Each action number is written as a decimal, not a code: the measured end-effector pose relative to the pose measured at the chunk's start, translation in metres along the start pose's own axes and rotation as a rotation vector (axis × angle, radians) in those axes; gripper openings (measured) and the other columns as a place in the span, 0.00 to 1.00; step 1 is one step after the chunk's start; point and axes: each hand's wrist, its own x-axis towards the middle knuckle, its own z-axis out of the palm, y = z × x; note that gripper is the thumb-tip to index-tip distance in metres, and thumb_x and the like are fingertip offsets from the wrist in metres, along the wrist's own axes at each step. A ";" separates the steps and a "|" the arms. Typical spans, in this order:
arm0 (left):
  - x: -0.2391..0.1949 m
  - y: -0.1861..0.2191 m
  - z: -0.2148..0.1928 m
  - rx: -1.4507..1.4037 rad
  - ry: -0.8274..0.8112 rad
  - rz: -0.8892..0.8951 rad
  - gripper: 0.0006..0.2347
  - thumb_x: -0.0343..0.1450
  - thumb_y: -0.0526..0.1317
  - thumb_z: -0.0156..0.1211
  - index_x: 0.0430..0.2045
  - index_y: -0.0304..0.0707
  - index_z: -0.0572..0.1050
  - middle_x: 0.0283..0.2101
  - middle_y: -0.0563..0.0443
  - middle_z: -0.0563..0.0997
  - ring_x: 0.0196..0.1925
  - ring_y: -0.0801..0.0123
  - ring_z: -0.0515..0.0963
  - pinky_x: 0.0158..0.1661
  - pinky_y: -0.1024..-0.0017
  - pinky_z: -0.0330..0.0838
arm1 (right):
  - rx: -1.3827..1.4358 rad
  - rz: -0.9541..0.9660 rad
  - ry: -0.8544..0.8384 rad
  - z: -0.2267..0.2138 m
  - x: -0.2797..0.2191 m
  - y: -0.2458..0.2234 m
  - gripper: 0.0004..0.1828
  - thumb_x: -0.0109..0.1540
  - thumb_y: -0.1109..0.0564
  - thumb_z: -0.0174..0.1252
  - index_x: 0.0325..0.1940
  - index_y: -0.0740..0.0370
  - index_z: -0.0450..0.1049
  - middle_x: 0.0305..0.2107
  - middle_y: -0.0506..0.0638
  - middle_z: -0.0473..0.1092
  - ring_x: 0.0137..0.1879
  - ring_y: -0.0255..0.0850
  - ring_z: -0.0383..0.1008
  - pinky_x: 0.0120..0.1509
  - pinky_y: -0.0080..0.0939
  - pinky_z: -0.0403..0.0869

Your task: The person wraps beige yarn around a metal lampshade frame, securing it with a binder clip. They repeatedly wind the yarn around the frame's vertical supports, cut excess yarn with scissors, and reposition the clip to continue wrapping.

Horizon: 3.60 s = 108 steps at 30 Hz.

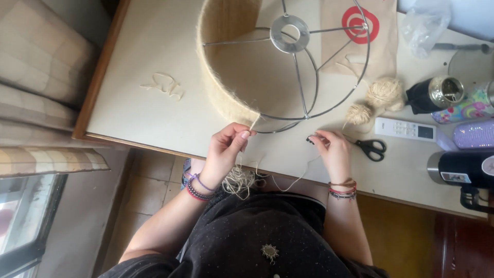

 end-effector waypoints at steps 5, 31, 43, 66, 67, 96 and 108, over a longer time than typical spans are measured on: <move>-0.007 -0.012 -0.003 0.013 0.017 -0.015 0.06 0.77 0.35 0.58 0.37 0.31 0.80 0.20 0.54 0.75 0.24 0.81 0.66 0.34 0.81 0.65 | 0.025 -0.108 0.140 -0.014 -0.006 -0.036 0.19 0.67 0.51 0.67 0.53 0.70 0.78 0.42 0.61 0.73 0.41 0.51 0.78 0.44 0.45 0.79; -0.006 -0.048 0.011 -0.256 -0.145 -0.169 0.12 0.80 0.39 0.47 0.38 0.31 0.79 0.10 0.56 0.68 0.12 0.85 0.56 0.18 0.87 0.49 | 0.786 -0.435 -0.159 -0.029 0.032 -0.110 0.19 0.74 0.59 0.45 0.31 0.62 0.73 0.26 0.54 0.76 0.23 0.39 0.76 0.28 0.31 0.70; -0.014 -0.034 0.022 -0.317 -0.228 -0.185 0.11 0.79 0.38 0.53 0.26 0.37 0.76 0.08 0.50 0.69 0.12 0.81 0.56 0.20 0.84 0.49 | 0.770 -0.286 -1.225 -0.059 0.083 -0.128 0.09 0.64 0.59 0.56 0.46 0.66 0.75 0.30 0.59 0.81 0.24 0.40 0.80 0.26 0.35 0.75; 0.038 0.015 -0.046 1.401 -0.584 -0.221 0.23 0.74 0.50 0.56 0.54 0.26 0.75 0.58 0.23 0.74 0.67 0.29 0.68 0.62 0.46 0.68 | 0.827 -0.347 -1.337 -0.028 0.087 -0.088 0.36 0.62 0.72 0.46 0.75 0.62 0.59 0.61 0.56 0.74 0.13 0.24 0.63 0.14 0.23 0.60; 0.034 0.047 -0.046 1.409 -0.581 -0.212 0.23 0.74 0.50 0.56 0.54 0.26 0.75 0.58 0.23 0.74 0.67 0.29 0.68 0.62 0.46 0.68 | 0.826 -0.356 -1.329 -0.023 0.093 -0.082 0.36 0.62 0.72 0.46 0.75 0.62 0.59 0.61 0.56 0.74 0.13 0.24 0.63 0.14 0.23 0.60; 0.139 0.184 0.053 1.188 -0.526 0.474 0.24 0.78 0.56 0.36 0.18 0.45 0.75 0.20 0.50 0.79 0.26 0.45 0.76 0.39 0.53 0.67 | 1.293 -0.637 -0.509 -0.098 0.114 -0.167 0.38 0.68 0.49 0.44 0.80 0.65 0.46 0.77 0.65 0.46 0.86 0.53 0.42 0.88 0.60 0.51; 0.125 0.194 0.052 0.707 -0.298 0.423 0.10 0.72 0.49 0.58 0.21 0.56 0.81 0.22 0.70 0.82 0.25 0.86 0.73 0.34 0.82 0.68 | 1.414 -0.425 -0.525 -0.094 0.115 -0.170 0.48 0.60 0.45 0.51 0.81 0.64 0.47 0.65 0.64 0.62 0.72 0.52 0.61 0.76 0.52 0.62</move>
